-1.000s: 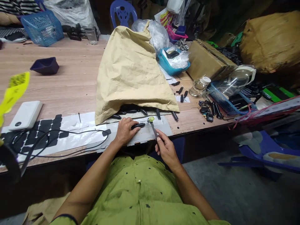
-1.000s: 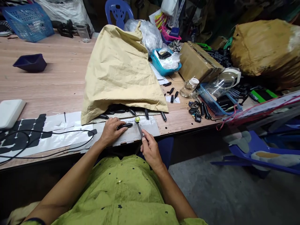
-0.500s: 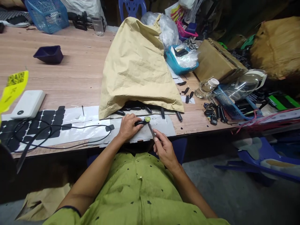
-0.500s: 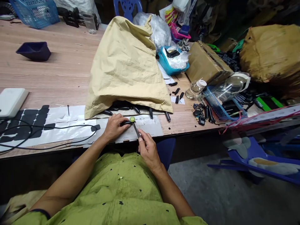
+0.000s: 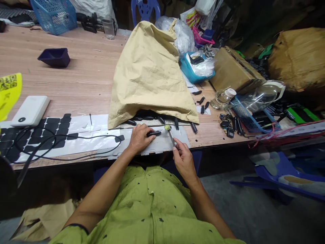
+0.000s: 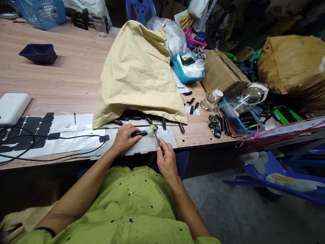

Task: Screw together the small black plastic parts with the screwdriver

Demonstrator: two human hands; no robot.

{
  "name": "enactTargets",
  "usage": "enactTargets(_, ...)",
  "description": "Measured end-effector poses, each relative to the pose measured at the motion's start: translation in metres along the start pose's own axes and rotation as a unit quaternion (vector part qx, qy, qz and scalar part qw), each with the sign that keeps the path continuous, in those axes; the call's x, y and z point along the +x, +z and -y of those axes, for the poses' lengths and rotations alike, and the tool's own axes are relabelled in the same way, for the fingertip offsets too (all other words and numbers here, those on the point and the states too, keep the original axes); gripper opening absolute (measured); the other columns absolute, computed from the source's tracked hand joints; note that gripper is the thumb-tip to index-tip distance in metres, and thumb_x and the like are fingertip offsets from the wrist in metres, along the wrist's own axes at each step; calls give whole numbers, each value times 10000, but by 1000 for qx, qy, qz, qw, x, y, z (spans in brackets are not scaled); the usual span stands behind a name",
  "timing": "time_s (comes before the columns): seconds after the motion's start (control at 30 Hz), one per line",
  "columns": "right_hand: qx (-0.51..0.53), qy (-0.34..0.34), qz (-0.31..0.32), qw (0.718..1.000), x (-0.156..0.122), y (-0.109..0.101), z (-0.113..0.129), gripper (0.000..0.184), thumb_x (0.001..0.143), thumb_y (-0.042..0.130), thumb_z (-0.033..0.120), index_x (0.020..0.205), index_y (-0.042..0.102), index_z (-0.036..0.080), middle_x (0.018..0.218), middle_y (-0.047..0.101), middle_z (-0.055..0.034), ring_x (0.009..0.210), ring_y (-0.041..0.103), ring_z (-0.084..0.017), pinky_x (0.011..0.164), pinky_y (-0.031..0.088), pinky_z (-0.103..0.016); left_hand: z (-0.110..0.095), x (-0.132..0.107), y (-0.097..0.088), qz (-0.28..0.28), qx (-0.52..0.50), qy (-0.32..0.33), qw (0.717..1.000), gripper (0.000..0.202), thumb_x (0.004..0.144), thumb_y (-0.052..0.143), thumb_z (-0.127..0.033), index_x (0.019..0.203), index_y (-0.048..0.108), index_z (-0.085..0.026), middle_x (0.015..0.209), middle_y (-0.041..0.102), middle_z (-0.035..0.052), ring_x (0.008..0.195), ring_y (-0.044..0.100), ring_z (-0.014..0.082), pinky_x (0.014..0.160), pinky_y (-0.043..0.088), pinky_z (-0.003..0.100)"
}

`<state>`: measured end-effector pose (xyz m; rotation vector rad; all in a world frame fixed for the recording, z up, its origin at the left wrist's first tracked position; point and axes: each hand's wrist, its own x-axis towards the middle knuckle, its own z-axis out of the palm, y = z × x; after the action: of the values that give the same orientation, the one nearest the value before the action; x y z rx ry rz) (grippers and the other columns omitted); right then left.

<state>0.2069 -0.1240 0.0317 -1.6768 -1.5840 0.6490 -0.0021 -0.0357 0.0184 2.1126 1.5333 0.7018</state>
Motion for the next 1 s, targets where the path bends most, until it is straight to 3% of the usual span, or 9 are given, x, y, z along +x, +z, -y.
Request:
enactTargets(0.1, -98, 0, -41, 994, 2, -2, -7, 416, 910, 496, 277, 1261, 716, 237, 985, 607, -77, 838, 616, -198, 777, 551, -326, 1, 0, -1, -3, -2, 2, 1000, 164, 852, 715, -347, 980, 765, -259, 875, 648, 35, 922, 541, 244, 868, 430, 394)
enactTargets(0.23, -153, 16, -40, 987, 0, 3, -8, 427, 919, 464, 274, 1250, 734, 255, 966, 573, -72, 802, 603, -199, 734, 530, -311, 1, -2, -11, 10, -31, 20, 999, 178, 833, 730, -369, 963, 767, -253, 878, 656, 33, 913, 535, 238, 892, 425, 398)
enactTargets(0.4, -164, 17, -37, 986, -2, 6, -6, 442, 938, 441, 270, 1281, 721, 260, 971, 576, -71, 810, 618, -199, 722, 518, -301, -3, -22, -25, 106, -73, 139, 982, 157, 769, 785, -335, 913, 780, -272, 1078, 663, 54, 1046, 546, 255, 999, 393, 433)
enactTargets(0.57, -172, 4, -42, 984, -3, 6, -6, 431, 940, 454, 255, 1283, 715, 274, 963, 580, -63, 804, 622, -186, 689, 506, -269, -8, -39, -22, 171, -26, 221, 960, 163, 738, 793, -253, 897, 782, -289, 1309, 628, 65, 1245, 498, 329, 1073, 360, 502)
enactTargets(0.73, -186, -4, -49, 981, -4, 6, -6, 438, 944, 434, 254, 1278, 717, 272, 964, 585, -63, 792, 623, -186, 675, 503, -273, -11, -41, -18, 173, 8, 237, 956, 212, 722, 824, -256, 927, 774, -274, 1412, 580, 90, 1293, 470, 357, 1077, 359, 537)
enactTargets(0.87, -187, -13, -53, 981, -4, 7, -7, 432, 944, 438, 253, 1271, 719, 278, 952, 588, -57, 795, 624, -182, 674, 503, -266, -9, -38, -21, 167, -22, 227, 959, 257, 738, 823, -372, 974, 764, -287, 1365, 616, 74, 1264, 503, 336, 1077, 378, 506)
enactTargets(1.0, -183, -6, -47, 982, -4, 6, -6, 432, 941, 442, 245, 1273, 718, 272, 962, 587, -58, 801, 626, -180, 685, 508, -263, 5, -21, -36, 50, 15, 132, 990, 218, 920, 594, -324, 1067, 735, -245, 1170, 685, 86, 1071, 590, 276, 966, 452, 454)
